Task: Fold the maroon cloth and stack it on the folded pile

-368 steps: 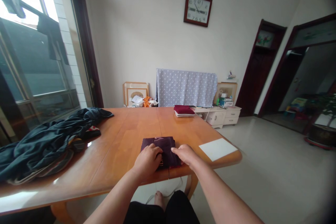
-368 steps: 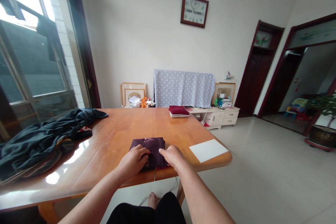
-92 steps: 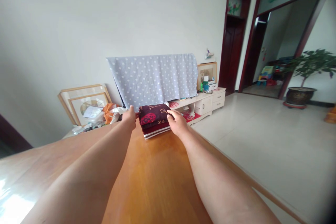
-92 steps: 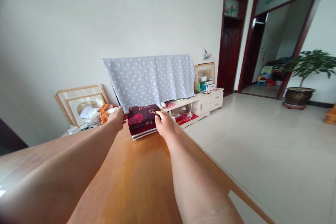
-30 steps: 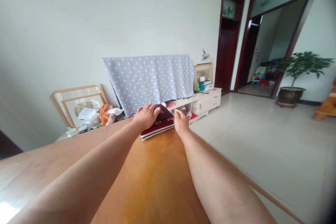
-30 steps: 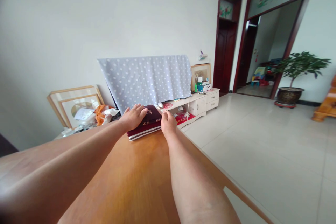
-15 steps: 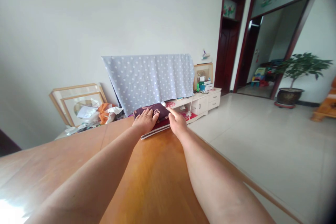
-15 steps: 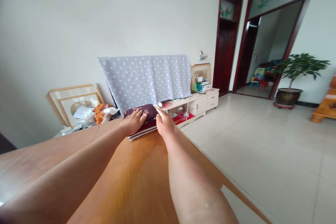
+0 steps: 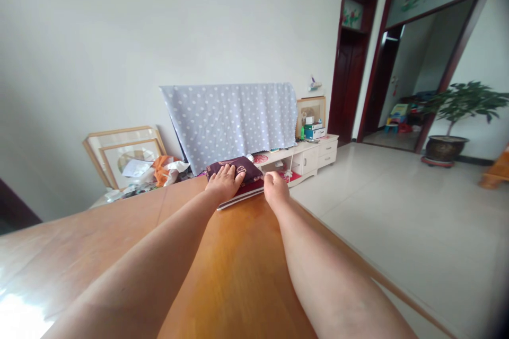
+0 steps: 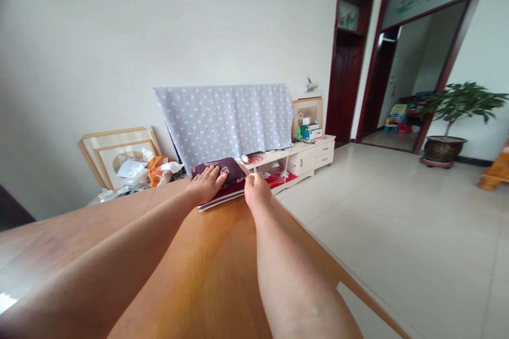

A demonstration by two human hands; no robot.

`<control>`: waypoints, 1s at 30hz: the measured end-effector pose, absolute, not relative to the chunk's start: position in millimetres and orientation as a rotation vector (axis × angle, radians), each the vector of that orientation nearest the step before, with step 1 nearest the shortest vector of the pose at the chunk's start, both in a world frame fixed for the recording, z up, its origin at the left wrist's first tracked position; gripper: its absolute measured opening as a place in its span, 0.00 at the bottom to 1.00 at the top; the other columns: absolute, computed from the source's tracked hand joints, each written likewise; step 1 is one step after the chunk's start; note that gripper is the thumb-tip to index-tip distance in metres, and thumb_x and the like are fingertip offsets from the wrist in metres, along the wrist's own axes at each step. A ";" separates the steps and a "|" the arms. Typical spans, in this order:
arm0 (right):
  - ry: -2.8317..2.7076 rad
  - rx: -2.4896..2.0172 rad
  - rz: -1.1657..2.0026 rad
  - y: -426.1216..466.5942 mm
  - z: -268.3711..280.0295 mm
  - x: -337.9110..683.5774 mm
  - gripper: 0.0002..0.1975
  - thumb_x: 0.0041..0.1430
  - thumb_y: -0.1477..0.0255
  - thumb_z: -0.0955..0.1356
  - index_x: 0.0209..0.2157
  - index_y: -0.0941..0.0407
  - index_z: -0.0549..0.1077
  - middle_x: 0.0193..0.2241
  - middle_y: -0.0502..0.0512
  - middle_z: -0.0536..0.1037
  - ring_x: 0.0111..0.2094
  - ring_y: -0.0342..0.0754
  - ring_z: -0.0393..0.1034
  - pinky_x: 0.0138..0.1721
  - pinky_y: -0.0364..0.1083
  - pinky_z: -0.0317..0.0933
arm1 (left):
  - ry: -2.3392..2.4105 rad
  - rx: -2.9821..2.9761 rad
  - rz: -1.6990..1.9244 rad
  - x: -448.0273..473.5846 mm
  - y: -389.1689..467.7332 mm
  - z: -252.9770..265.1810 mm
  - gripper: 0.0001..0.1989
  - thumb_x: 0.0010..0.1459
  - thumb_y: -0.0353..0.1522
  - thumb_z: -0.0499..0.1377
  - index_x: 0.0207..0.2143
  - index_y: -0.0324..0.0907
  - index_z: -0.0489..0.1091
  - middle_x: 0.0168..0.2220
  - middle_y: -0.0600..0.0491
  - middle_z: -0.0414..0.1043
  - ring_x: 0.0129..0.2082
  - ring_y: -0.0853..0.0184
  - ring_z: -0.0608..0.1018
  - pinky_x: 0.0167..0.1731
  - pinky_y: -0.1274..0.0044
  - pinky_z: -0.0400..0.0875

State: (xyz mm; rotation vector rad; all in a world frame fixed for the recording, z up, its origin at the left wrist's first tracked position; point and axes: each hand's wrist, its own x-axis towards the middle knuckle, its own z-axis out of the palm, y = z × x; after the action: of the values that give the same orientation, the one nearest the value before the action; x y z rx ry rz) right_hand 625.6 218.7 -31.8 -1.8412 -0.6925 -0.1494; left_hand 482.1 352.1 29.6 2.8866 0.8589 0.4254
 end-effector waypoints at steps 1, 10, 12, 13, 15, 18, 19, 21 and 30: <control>-0.682 -1.866 -0.140 218.1 -32.7 625.9 0.18 0.65 0.64 0.59 0.42 0.52 0.78 0.39 0.58 0.81 0.43 0.56 0.74 0.48 0.52 0.66 | 0.858 2.869 0.435 481.8 351.7 30.5 0.30 0.68 0.50 0.43 0.67 0.52 0.56 0.72 0.46 0.47 0.72 0.54 0.47 0.66 0.56 0.45; -0.656 -2.030 -0.072 213.9 -37.7 625.7 0.17 0.64 0.64 0.58 0.36 0.55 0.75 0.34 0.61 0.79 0.38 0.55 0.70 0.39 0.48 0.59 | 1.034 2.638 0.975 431.8 326.2 21.6 0.36 0.69 0.50 0.39 0.71 0.37 0.47 0.72 0.40 0.46 0.73 0.57 0.47 0.69 0.61 0.43; -0.656 -2.053 -0.073 213.9 -38.1 626.0 0.17 0.65 0.64 0.58 0.37 0.55 0.75 0.34 0.61 0.79 0.37 0.55 0.70 0.38 0.48 0.58 | 1.109 2.526 0.917 407.3 317.5 11.5 0.37 0.69 0.50 0.38 0.71 0.35 0.47 0.72 0.40 0.47 0.73 0.57 0.47 0.69 0.61 0.45; -0.659 -2.063 -0.071 213.9 -38.3 626.2 0.17 0.65 0.64 0.58 0.37 0.55 0.75 0.34 0.60 0.79 0.37 0.55 0.69 0.37 0.47 0.57 | 1.166 2.462 0.846 393.4 313.0 5.3 0.38 0.69 0.50 0.38 0.71 0.34 0.47 0.72 0.40 0.47 0.73 0.56 0.47 0.68 0.61 0.46; -0.663 -2.083 -0.066 214.1 -38.8 627.1 0.17 0.64 0.63 0.58 0.36 0.55 0.75 0.34 0.61 0.79 0.36 0.55 0.69 0.36 0.47 0.56 | 1.271 2.396 0.729 363.3 303.0 -8.6 0.38 0.68 0.49 0.40 0.70 0.32 0.48 0.71 0.38 0.47 0.72 0.54 0.47 0.68 0.59 0.46; -0.659 -2.107 -0.059 214.7 -39.8 628.9 0.18 0.64 0.63 0.58 0.36 0.56 0.75 0.34 0.62 0.78 0.37 0.55 0.69 0.35 0.47 0.55 | 1.333 2.440 0.549 316.3 282.4 -29.1 0.38 0.67 0.48 0.42 0.69 0.30 0.50 0.71 0.37 0.47 0.72 0.53 0.48 0.68 0.58 0.45; -0.657 -2.112 -0.057 214.8 -40.2 629.6 0.18 0.64 0.63 0.57 0.36 0.56 0.76 0.34 0.63 0.78 0.37 0.55 0.69 0.35 0.47 0.55 | 1.346 2.460 0.504 301.6 273.8 -34.6 0.38 0.67 0.49 0.42 0.69 0.31 0.51 0.71 0.38 0.48 0.72 0.54 0.48 0.69 0.59 0.44; -0.658 -2.119 -0.052 215.2 -41.3 630.7 0.19 0.64 0.63 0.57 0.36 0.56 0.76 0.34 0.63 0.78 0.37 0.55 0.69 0.35 0.47 0.54 | 1.370 2.492 0.430 275.8 255.6 -42.6 0.38 0.66 0.50 0.43 0.69 0.34 0.53 0.71 0.40 0.49 0.72 0.55 0.49 0.69 0.58 0.43; -0.674 -2.122 -0.059 217.8 -50.0 634.6 0.18 0.61 0.62 0.59 0.33 0.56 0.76 0.31 0.63 0.78 0.37 0.57 0.69 0.36 0.48 0.55 | 1.402 2.376 0.483 249.8 216.4 -39.8 0.40 0.65 0.51 0.45 0.70 0.35 0.51 0.70 0.41 0.51 0.72 0.57 0.51 0.69 0.60 0.41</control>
State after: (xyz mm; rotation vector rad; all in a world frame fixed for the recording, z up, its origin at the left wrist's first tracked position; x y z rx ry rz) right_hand 634.6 217.8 -50.0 -2.1216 -0.6745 -0.0592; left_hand 249.8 216.4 -39.8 2.3756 1.4023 0.4831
